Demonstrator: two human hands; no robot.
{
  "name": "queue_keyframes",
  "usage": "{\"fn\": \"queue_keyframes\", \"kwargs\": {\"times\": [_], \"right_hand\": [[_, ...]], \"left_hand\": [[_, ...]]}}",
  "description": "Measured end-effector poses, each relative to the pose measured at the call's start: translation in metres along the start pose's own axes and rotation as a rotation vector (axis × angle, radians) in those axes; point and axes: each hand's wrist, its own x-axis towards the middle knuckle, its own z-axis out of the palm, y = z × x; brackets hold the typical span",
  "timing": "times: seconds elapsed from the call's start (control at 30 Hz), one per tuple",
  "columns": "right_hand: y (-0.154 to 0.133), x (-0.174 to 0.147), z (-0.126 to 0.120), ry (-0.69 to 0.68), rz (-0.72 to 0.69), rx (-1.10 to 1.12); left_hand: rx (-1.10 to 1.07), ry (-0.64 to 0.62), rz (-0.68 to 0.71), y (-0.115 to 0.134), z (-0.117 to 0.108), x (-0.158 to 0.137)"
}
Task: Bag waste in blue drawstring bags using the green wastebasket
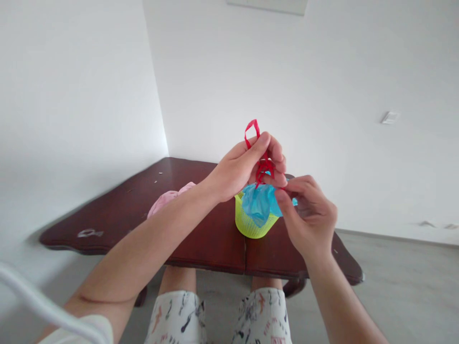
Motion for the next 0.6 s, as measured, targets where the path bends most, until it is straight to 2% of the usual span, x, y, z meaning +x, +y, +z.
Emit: {"fn": "queue_keyframes", "kwargs": {"times": [0.07,0.1,0.13,0.23,0.27,0.4,0.53,0.6], "right_hand": [[0.004,0.004,-0.003,0.094,-0.103,-0.018],[0.007,0.006,-0.004,0.094,-0.106,0.007],[0.010,0.007,-0.004,0.047,-0.065,0.065],[0.020,0.008,-0.004,-0.192,0.201,0.312],[0.022,0.007,-0.003,-0.232,0.271,0.361],[0.026,0.006,-0.001,-0.177,0.397,0.312],[0.021,0.007,0.000,-0.164,0.520,0.322],[0.020,0.007,0.001,-0.176,0.556,0.376]], "left_hand": [[0.031,-0.026,-0.013,0.000,0.000,-0.002],[0.050,-0.052,-0.020,0.000,0.001,-0.004],[0.072,-0.079,-0.022,0.001,0.003,-0.006],[0.175,-0.130,0.006,0.005,0.005,-0.011],[0.227,-0.133,0.030,0.006,0.005,-0.013],[0.525,-0.109,0.204,0.011,-0.001,-0.014],[0.907,-0.033,0.464,0.006,-0.010,-0.016],[0.949,-0.028,0.560,-0.001,-0.013,-0.016]]}}
